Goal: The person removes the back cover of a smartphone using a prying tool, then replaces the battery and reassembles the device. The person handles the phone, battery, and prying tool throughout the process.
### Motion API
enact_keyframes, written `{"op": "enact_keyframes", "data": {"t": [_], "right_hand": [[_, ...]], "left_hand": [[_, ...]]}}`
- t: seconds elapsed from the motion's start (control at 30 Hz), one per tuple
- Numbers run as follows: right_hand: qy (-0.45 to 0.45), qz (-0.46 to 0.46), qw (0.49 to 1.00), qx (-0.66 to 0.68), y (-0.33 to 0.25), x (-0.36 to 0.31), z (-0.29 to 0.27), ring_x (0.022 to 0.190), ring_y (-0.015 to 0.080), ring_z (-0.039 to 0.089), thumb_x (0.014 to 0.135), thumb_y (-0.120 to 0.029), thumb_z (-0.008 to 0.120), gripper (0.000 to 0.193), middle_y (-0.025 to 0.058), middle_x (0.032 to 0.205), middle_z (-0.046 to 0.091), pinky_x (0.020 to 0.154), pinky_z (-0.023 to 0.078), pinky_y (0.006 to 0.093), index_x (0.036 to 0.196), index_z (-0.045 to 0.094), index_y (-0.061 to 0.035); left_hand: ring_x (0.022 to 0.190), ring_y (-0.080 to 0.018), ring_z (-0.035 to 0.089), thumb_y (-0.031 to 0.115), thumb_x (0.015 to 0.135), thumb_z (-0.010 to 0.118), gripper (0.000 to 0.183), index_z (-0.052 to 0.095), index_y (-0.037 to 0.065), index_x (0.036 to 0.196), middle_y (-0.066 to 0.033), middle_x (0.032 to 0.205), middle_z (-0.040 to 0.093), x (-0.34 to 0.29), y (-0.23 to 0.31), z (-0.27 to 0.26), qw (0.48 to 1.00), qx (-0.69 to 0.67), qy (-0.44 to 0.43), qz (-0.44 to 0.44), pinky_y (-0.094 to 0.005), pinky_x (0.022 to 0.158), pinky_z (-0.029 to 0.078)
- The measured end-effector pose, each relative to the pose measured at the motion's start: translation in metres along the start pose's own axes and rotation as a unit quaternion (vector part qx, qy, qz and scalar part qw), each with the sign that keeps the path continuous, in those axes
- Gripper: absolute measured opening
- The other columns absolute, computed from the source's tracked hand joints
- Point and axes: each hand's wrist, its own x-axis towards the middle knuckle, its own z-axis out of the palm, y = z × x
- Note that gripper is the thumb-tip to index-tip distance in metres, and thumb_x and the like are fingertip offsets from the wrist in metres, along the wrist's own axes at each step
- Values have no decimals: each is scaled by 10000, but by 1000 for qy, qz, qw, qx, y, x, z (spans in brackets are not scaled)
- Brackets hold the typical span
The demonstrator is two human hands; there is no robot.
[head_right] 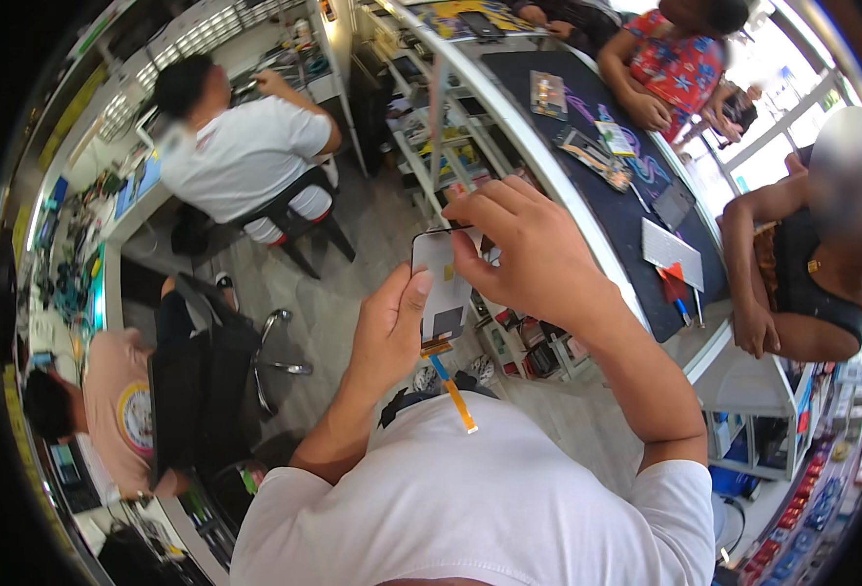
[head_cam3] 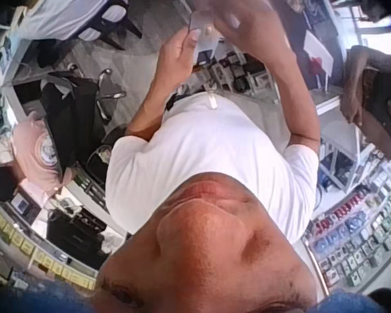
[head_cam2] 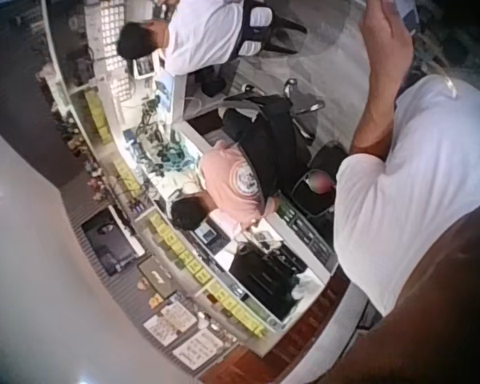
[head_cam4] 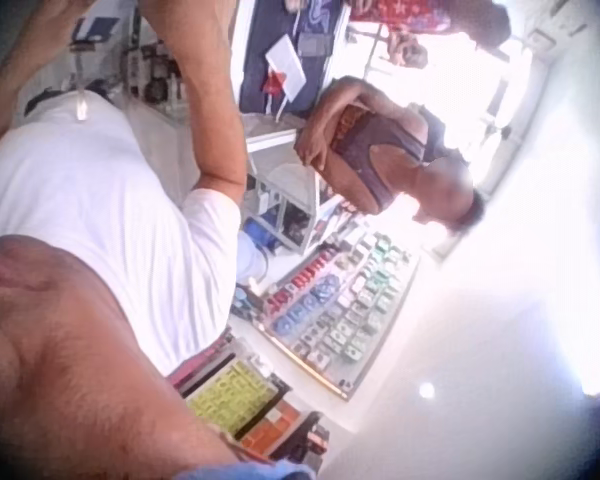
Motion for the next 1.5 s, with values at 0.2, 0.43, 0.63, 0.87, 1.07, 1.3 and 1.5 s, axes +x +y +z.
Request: {"op": "enact_keyframes", "data": {"t": [0.2, 0.43, 0.63, 0.87, 1.07, 1.3, 1.5], "right_hand": [[-29, -32, 998, 45, -32, 26, 35, 836, 272, 649, 794, -28, 734, 195, 87, 912, 670, 755, 552, 381, 981, 678, -32], [72, -221, 969, -79, -44, 30, 74, 876, 242, 636, 744, -27, 769, 200, 51, 1015, 646, 782, 556, 352, 910, 661, -58], [-6, -222, 975, -18, -40, 3, 55, 911, 243, 636, 756, -19, 747, 210, 66, 1125, 651, 810, 556, 367, 948, 669, -53], [-12, 85, 989, 123, 0, -37, -7, 822, 206, 670, 897, -79, 708, 254, 98, 1010, 663, 711, 544, 324, 1145, 698, -26], [62, 20, 995, 77, 40, -44, -24, 834, 236, 655, 858, -62, 745, 271, 96, 937, 657, 698, 542, 355, 1124, 699, -43], [115, -20, 993, 0, 76, -68, -47, 880, 275, 662, 852, -106, 734, 165, 86, 928, 650, 719, 566, 388, 1002, 685, -59], [101, -92, 990, -33, 85, -60, -49, 853, 240, 654, 812, -69, 751, 182, 60, 932, 638, 683, 561, 357, 975, 671, -66]], "left_hand": [[600, -295, 594, 315, 1107, 480, 325, 580, 9, 1063, -177, 721, 614, -26, -5, -45, 998, 10, 57, -2, -368, 600, 474], [654, -180, 588, 319, 1109, 485, 338, 598, 3, 1072, -131, 744, 639, -43, -8, -62, 994, -30, 99, -38, -331, 636, 481], [808, -56, 546, 342, 1114, 485, 366, 620, 7, 1056, -8, 894, 651, -38, -14, -60, 972, -188, 109, -94, -242, 710, 465], [748, -45, 497, 359, 1108, 495, 380, 611, 19, 983, 4, 807, 607, -20, 0, -14, 987, -103, 108, -60, -248, 669, 450], [705, -85, 472, 320, 1107, 486, 359, 588, 7, 962, -58, 737, 586, 3, 9, 59, 998, -7, 63, -11, -282, 632, 438], [769, -65, 521, 302, 1105, 498, 336, 635, -4, 1104, -34, 836, 645, 13, 37, 109, 995, 83, 44, -16, -257, 698, 467], [582, -185, 551, 242, 1093, 512, 253, 626, 15, 1095, -111, 699, 593, 17, 34, 118, 989, 110, 93, 34, -338, 573, 462]]}}
